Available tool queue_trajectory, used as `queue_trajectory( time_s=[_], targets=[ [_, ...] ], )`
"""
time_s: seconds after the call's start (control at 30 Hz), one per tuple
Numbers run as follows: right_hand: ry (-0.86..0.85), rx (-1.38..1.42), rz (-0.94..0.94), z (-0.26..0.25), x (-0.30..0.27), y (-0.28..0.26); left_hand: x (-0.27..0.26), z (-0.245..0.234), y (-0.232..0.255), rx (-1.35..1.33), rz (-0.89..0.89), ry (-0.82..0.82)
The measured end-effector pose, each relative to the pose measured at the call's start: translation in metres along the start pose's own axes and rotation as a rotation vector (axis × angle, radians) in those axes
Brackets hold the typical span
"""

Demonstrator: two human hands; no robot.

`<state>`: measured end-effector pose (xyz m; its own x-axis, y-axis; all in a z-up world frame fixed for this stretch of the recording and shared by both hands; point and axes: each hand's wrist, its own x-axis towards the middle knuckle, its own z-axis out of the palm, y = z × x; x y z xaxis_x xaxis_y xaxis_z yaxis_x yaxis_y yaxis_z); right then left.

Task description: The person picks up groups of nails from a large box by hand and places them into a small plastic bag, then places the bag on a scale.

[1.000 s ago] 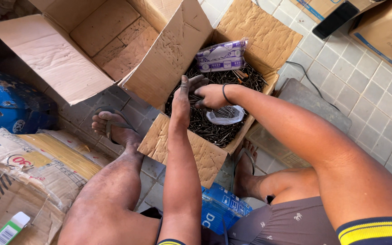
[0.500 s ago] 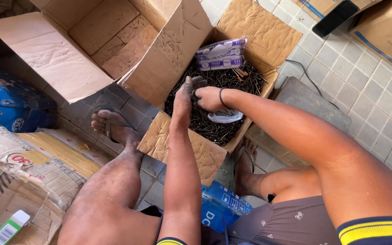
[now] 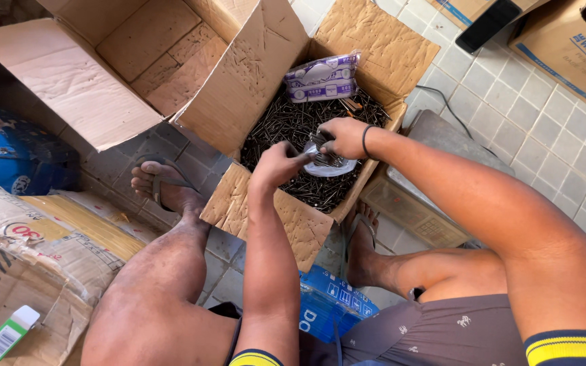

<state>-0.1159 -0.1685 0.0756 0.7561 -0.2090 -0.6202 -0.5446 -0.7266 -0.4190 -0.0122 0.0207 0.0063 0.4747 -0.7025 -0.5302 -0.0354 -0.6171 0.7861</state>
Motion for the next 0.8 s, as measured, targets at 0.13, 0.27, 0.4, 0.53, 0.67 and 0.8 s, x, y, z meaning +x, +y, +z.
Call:
queue_trajectory(
  time_s=[0.13, 0.27, 0.4, 0.53, 0.67, 0.8],
  targets=[
    [0.114, -0.116, 0.049, 0.023, -0.009, -0.001, -0.003, 0.02, 0.003, 0.048, 0.015, -0.042],
    [0.364, -0.248, -0.05, 0.049, -0.024, -0.005, -0.001, 0.029, 0.0, -0.157, 0.018, 0.018],
    [0.572, -0.407, -0.193, 0.071, -0.024, -0.002, 0.002, 0.032, -0.002, -0.074, -0.001, 0.047],
    [0.501, -0.425, -0.096, 0.069, -0.026, 0.002, -0.004, 0.023, -0.004, -0.241, -0.021, 0.008],
    [0.491, -0.521, -0.099, 0.073, -0.014, 0.011, -0.007, 0.014, -0.002, -0.22, -0.02, -0.004],
    [0.458, -0.568, -0.126, 0.087, -0.005, 0.012, -0.008, 0.013, 0.001, -0.167, 0.002, -0.014]
  ],
)
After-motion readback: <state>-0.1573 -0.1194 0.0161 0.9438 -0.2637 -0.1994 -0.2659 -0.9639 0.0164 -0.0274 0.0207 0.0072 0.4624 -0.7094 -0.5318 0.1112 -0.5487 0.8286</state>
